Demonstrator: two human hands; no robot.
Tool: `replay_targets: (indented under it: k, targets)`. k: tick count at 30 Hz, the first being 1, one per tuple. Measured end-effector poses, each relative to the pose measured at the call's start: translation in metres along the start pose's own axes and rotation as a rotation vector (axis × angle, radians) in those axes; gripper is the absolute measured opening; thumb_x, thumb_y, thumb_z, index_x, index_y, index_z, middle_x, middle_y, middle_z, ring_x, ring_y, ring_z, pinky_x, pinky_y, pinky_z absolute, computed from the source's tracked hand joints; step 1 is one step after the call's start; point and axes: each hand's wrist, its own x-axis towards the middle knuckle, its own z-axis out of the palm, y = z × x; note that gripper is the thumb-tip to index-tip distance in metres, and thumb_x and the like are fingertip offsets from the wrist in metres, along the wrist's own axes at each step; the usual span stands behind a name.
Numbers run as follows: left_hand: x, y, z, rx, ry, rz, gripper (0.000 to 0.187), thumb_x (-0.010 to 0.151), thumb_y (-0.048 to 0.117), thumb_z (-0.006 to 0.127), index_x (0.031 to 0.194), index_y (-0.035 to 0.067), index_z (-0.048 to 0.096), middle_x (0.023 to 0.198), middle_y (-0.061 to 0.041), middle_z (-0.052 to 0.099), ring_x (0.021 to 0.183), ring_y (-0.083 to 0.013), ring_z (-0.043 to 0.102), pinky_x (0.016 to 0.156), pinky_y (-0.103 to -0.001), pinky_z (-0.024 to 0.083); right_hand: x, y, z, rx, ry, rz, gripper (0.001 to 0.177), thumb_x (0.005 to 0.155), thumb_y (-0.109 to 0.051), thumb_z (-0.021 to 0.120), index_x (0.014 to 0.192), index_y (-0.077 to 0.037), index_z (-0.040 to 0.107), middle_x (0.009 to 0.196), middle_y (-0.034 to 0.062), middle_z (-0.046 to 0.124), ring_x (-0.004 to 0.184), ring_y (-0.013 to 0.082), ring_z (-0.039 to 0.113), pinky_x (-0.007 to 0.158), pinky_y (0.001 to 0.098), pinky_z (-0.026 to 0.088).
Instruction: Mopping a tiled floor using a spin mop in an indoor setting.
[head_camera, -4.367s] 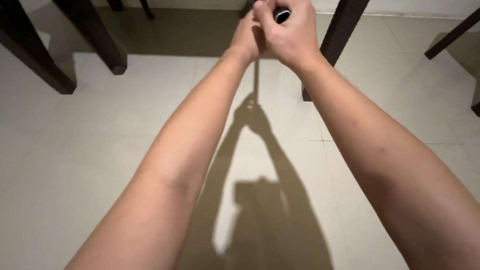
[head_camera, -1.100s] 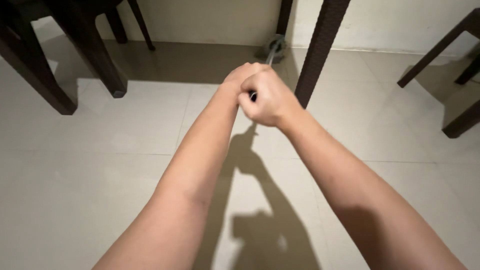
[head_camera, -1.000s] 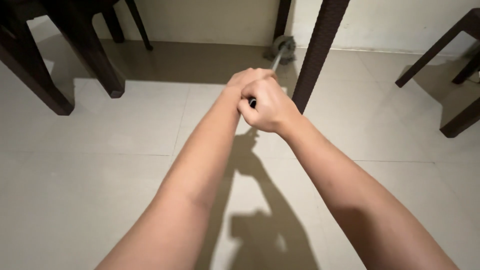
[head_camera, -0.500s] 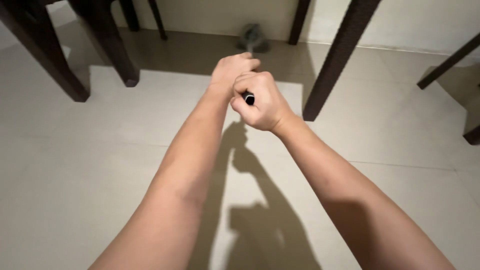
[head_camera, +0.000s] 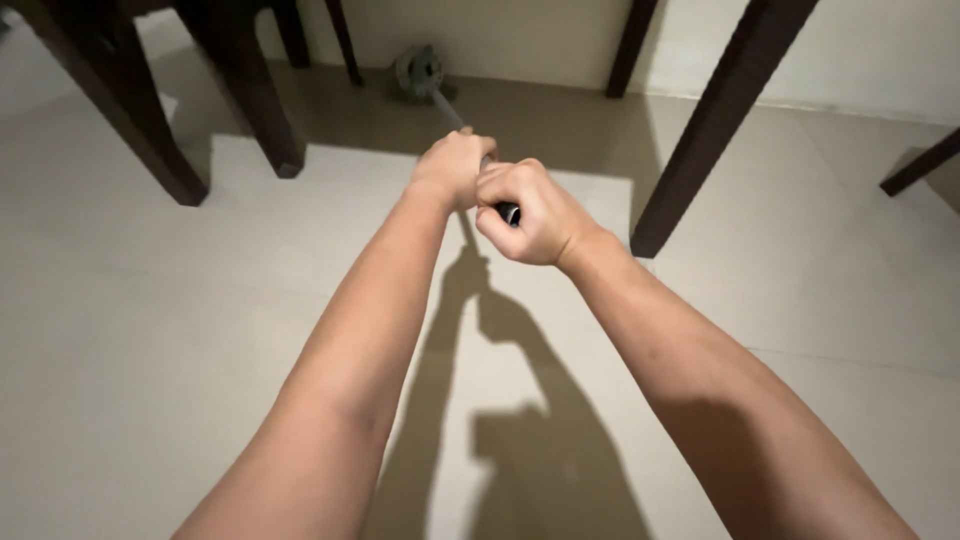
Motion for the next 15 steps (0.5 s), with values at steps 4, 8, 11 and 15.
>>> replay_targets:
  k: [4,8,11,15]
  targets:
    - [0.017,0.014,0.027,-0.05,-0.034,0.034,0.034,0.075,0.03,0.074,0.105,0.014,0.075,0.119,-0.019,0.067,0.109,-0.038,0.066,0.095,-0.046,0.053,-0.019,0.015,-0.013,-0.065,-0.006,0.067,0.016,0.075,-0.002,0.057,0.064,0.003,0.046,0.065,0.0172,0.049,0.063,0.0338,0.048,0.063,0.0435,0.043]
    - [0.049,0.022,0.077,-0.079,-0.083,0.134,0.036,0.075,0.029,0.078,0.107,0.016,0.073,0.133,-0.025,0.06,0.119,-0.0394,0.062,0.103,-0.045,0.049,-0.045,0.027,-0.024,-0.111,0.017,0.048,0.016,0.075,-0.003,0.057,0.064,0.002,0.047,0.067,0.0166,0.052,0.067,0.0353,0.051,0.067,0.0442,0.045]
    - [0.061,0.041,0.101,-0.09,-0.106,0.202,0.034,0.074,0.026,0.077,0.106,0.017,0.072,0.143,-0.028,0.052,0.126,-0.0396,0.059,0.107,-0.044,0.047,-0.064,0.035,-0.035,-0.16,0.017,0.097,0.015,0.074,-0.003,0.057,0.063,0.0,0.047,0.066,0.0158,0.053,0.066,0.0354,0.051,0.067,0.0438,0.045]
    - [0.056,0.077,0.102,-0.137,-0.157,0.221,0.03,0.075,0.028,0.075,0.103,0.017,0.069,0.156,-0.027,0.038,0.128,-0.0401,0.056,0.105,-0.044,0.047,-0.085,0.042,-0.049,-0.228,0.007,0.118,0.018,0.071,-0.002,0.057,0.058,-0.001,0.045,0.063,0.0154,0.05,0.065,0.0359,0.049,0.069,0.0439,0.046]
